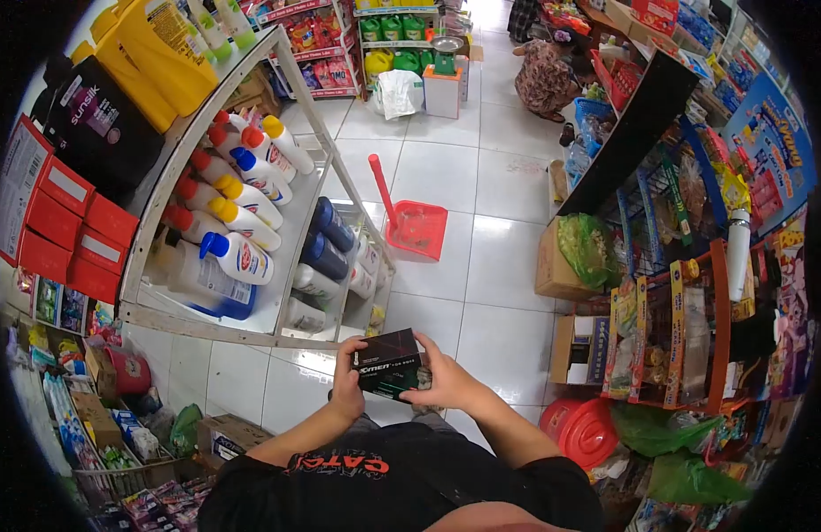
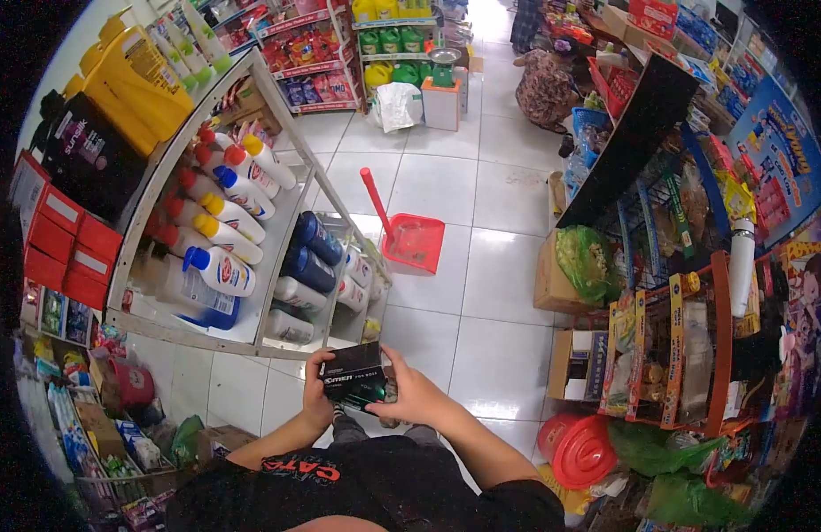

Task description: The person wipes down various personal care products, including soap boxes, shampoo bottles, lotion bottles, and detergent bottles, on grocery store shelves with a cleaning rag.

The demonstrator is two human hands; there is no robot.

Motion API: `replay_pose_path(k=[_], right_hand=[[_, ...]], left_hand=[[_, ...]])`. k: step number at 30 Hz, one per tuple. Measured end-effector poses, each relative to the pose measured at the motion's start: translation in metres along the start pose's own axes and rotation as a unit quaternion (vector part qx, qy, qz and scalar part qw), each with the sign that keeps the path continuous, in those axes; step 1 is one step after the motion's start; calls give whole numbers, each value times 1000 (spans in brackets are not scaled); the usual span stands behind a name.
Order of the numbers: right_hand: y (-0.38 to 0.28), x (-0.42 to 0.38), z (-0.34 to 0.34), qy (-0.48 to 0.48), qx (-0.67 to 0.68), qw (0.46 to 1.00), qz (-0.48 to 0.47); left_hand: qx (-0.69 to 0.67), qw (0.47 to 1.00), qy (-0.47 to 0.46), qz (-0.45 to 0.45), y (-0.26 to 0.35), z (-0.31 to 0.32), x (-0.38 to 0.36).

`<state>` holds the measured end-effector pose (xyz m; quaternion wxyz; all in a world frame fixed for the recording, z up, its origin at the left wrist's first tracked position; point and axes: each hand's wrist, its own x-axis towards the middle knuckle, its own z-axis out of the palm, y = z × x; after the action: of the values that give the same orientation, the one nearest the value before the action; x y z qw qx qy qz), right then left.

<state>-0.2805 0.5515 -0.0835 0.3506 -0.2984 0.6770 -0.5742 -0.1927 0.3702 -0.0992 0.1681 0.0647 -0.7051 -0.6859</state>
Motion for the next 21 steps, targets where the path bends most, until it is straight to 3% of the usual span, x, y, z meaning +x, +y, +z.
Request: replay_pose_path(k=[8, 11, 14, 15, 18, 21], right_hand=[[10, 1, 5, 43, 43, 997, -39], [9, 2, -12, 106, 62, 992, -34], [25, 2, -16, 288, 98, 946, -111], [18, 6, -19, 306, 26, 933, -186], [0, 9, -9, 263, -84, 935, -225], [-10, 14, -3, 147, -262, 926, -227]], left_hand=[[-55, 996, 25, -63, -4, -6, 6], [-46, 992, 44, -113, -6, -9, 4], [96, 991, 10, -90, -6, -3, 0], [65, 993, 9, -95, -8, 2, -3], [51, 988, -33, -142, -16, 17, -11], [75, 983, -20, -166, -12, 33, -9]])
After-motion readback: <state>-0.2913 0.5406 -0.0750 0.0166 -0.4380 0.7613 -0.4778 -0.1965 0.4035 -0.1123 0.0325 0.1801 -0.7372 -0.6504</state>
